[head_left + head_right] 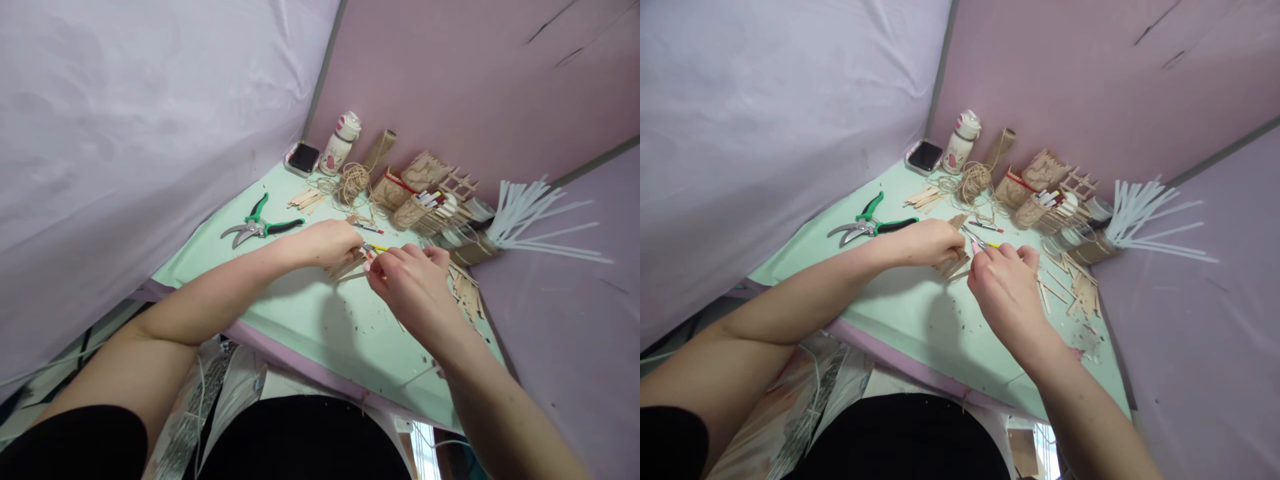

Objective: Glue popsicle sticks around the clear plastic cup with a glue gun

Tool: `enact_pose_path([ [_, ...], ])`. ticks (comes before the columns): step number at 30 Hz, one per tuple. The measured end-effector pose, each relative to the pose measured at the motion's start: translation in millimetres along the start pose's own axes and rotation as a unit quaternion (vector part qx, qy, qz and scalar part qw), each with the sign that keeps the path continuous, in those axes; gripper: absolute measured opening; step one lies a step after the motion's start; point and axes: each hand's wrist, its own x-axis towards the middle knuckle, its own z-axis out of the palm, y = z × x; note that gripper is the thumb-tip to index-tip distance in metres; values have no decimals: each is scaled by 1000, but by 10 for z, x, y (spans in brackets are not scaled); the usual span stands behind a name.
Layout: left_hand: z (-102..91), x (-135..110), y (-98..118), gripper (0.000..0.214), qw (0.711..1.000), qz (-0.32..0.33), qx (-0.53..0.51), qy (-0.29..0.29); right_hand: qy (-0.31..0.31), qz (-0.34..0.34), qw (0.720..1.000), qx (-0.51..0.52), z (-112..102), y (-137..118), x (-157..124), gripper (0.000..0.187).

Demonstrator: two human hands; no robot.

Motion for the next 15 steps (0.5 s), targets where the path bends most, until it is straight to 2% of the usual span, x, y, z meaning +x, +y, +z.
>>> enact_pose_path([
  [15,43,5,-31,15,1000,-2,10,10,17,45,999,-4,50,-4,37,29],
])
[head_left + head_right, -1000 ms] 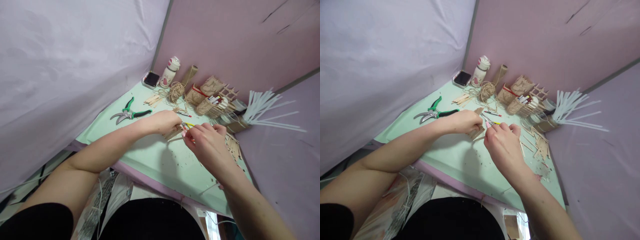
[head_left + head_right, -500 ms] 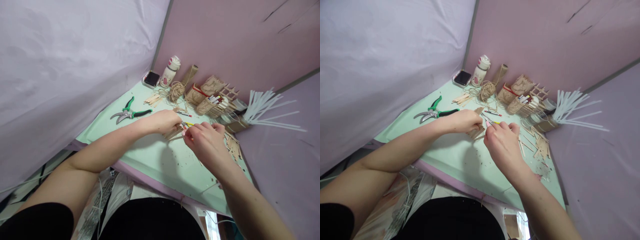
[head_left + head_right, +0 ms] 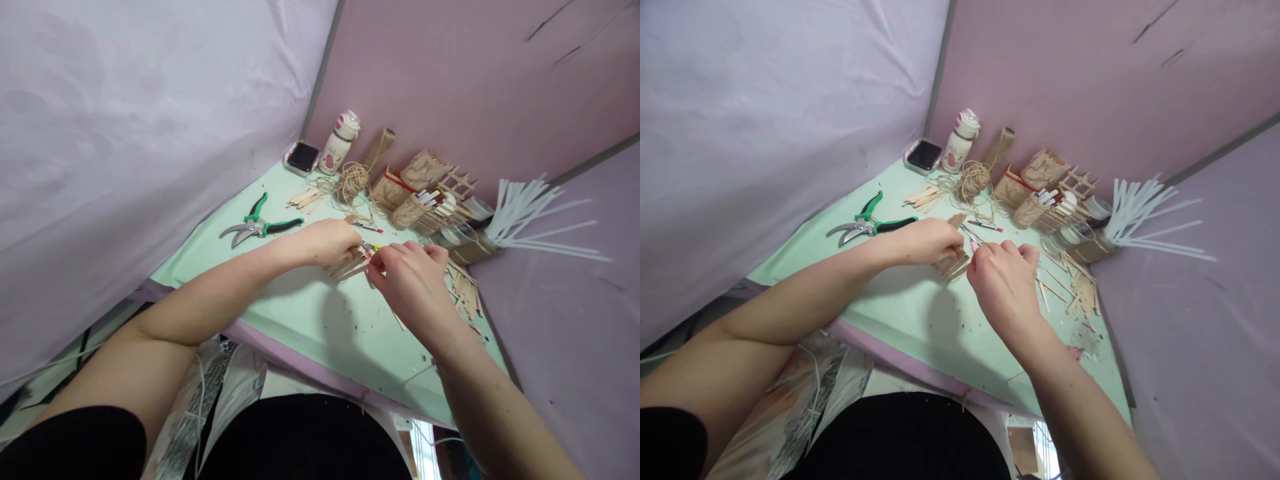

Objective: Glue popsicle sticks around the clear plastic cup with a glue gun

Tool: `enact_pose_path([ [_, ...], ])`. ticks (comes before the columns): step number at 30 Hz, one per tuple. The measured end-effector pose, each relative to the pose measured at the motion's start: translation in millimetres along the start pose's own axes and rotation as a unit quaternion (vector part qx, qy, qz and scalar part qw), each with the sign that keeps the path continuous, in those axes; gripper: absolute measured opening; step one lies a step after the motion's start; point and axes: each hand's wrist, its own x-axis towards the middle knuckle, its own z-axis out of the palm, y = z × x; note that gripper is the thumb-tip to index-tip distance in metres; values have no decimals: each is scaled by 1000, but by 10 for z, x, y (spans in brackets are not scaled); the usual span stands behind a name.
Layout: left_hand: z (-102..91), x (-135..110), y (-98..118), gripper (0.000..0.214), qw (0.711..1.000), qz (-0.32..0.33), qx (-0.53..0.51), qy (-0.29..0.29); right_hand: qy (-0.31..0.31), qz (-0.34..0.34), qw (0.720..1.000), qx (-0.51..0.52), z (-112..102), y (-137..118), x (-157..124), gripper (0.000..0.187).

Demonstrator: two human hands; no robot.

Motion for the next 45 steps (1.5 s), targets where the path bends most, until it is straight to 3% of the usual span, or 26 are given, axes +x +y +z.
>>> enact_pose_path([
  [45,-24,14,-9,16,998,17,-52,-19,36,26,998,45,134,4,28,23],
])
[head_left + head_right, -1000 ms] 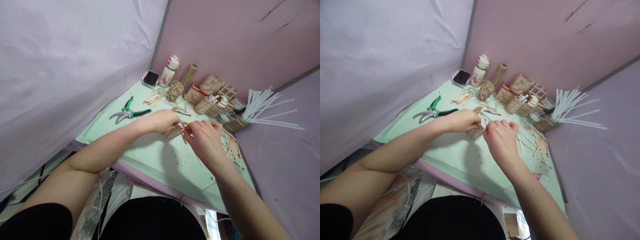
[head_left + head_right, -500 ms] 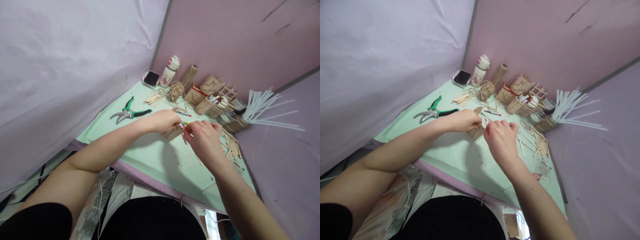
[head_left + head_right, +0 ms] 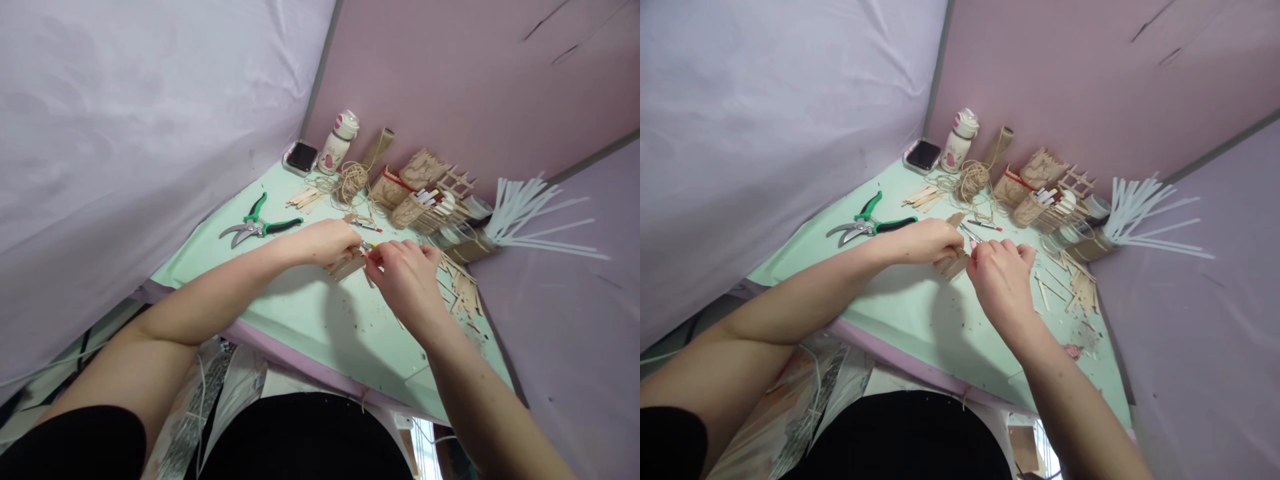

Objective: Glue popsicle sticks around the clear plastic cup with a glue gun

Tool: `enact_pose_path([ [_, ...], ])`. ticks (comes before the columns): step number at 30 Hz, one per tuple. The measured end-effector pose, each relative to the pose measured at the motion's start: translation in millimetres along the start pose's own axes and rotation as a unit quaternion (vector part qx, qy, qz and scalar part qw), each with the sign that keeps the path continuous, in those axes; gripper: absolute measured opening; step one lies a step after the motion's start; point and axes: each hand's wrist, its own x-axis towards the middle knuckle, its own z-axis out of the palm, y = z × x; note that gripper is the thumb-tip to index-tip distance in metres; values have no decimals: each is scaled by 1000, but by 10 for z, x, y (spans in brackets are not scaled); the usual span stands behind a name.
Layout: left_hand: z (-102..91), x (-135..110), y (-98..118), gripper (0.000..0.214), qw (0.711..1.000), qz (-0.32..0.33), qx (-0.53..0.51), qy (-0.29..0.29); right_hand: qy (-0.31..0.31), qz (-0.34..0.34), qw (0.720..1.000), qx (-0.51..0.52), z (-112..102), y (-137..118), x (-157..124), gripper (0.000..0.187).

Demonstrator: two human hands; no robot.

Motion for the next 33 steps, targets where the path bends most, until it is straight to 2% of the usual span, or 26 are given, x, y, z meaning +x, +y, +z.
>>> enact_pose_path([
  [4,0,-15,-9,16,1000,-3,-19,-8,-1,0,1000,26,8,16,-29,21],
  [7,-4,-34,-16,17,999,1,-40,-9,20,5,996,89,29,40,-99,11],
  [11,-36,-53,-21,23,998,12,-56,-8,54,14,990,133,127,94,-198,33],
  [16,-59,-46,-30,18,998,24,-54,-23,10,-33,990,138,372,174,-190,52],
  [19,-21,-21,-34,16,999,26,-22,-13,1,-65,989,135,514,199,-139,58],
  [26,89,26,-27,14,999,2,48,5,30,-76,990,115,708,202,-99,48],
  [33,118,30,-40,14,997,-20,70,-2,43,-82,989,111,780,208,-112,37],
])
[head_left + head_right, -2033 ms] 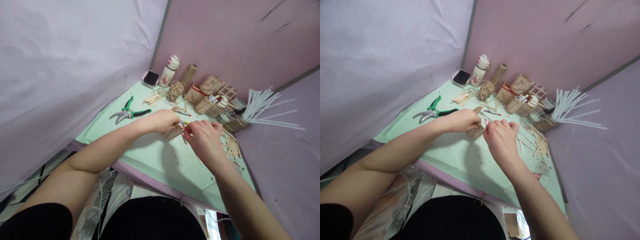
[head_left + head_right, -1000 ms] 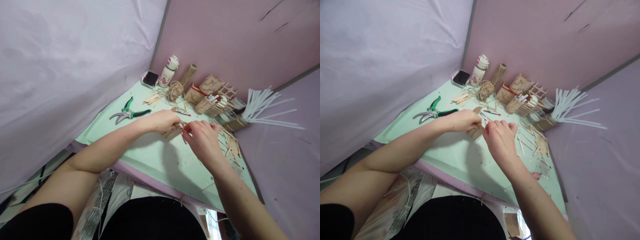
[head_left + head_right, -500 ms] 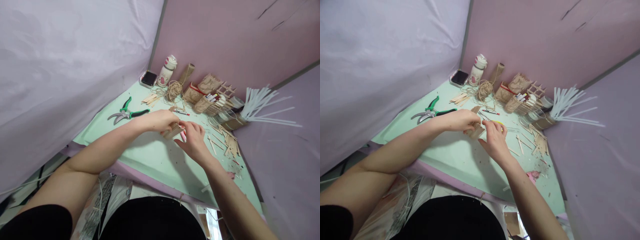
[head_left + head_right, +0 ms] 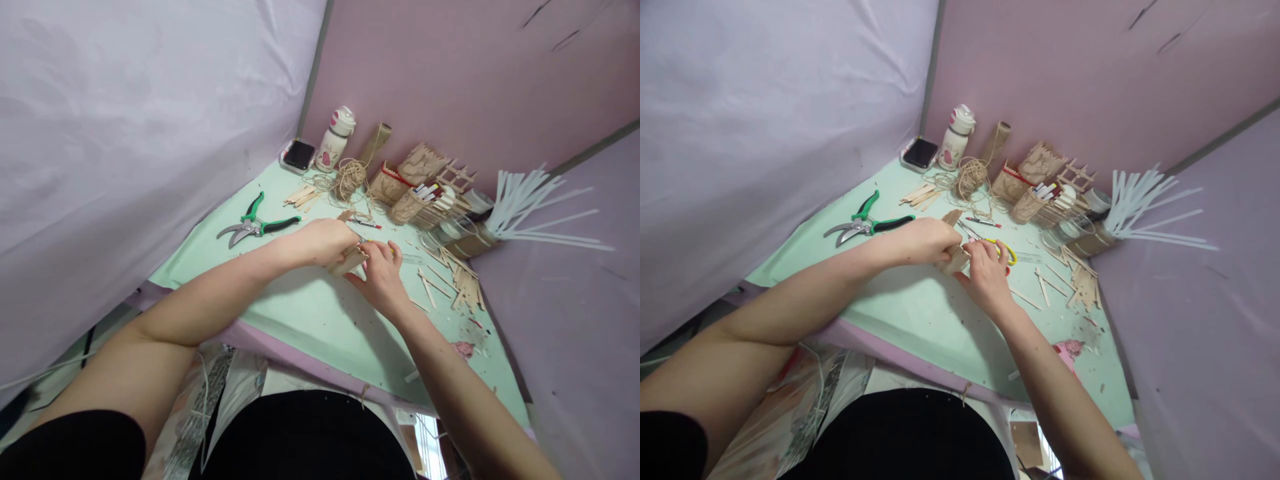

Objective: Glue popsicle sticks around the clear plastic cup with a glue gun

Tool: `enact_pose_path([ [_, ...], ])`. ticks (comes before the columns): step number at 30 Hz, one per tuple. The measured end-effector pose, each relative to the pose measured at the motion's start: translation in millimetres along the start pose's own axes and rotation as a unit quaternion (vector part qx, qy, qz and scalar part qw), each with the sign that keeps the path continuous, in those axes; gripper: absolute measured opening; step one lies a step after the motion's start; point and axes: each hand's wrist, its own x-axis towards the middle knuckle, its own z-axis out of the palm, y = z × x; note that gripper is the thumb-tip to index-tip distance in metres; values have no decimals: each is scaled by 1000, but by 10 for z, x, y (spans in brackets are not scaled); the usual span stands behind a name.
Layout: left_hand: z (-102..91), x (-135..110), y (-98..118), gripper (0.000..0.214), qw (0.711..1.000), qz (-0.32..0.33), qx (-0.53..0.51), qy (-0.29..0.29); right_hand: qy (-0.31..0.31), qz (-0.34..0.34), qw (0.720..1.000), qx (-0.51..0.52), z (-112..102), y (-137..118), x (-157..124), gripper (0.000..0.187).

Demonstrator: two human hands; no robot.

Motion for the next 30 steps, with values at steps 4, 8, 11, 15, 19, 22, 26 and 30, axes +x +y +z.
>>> enact_pose_path([
  [4,16,11,2,13,1000,4,15,5,14,-9,1000,-4,43,23,-2,36],
  [8,21,10,3,15,1000,-4,25,5,43,-17,999,1,105,40,-13,37],
  [11,16,3,-1,14,1000,-6,14,3,34,-11,999,8,101,19,-19,41],
  [15,11,-2,-7,11,1000,4,8,12,24,7,999,25,54,-45,-12,40],
  [19,14,-2,-4,12,1000,-1,18,5,37,24,999,23,53,-84,-8,30],
  [22,19,0,-3,13,1000,-4,31,-1,34,23,999,18,67,-85,-16,29],
  [26,19,4,-8,15,999,-5,36,-6,26,24,999,18,63,-88,-18,29],
  [30,-3,0,-1,12,999,-1,33,-7,18,36,999,18,55,-112,-8,26],
])
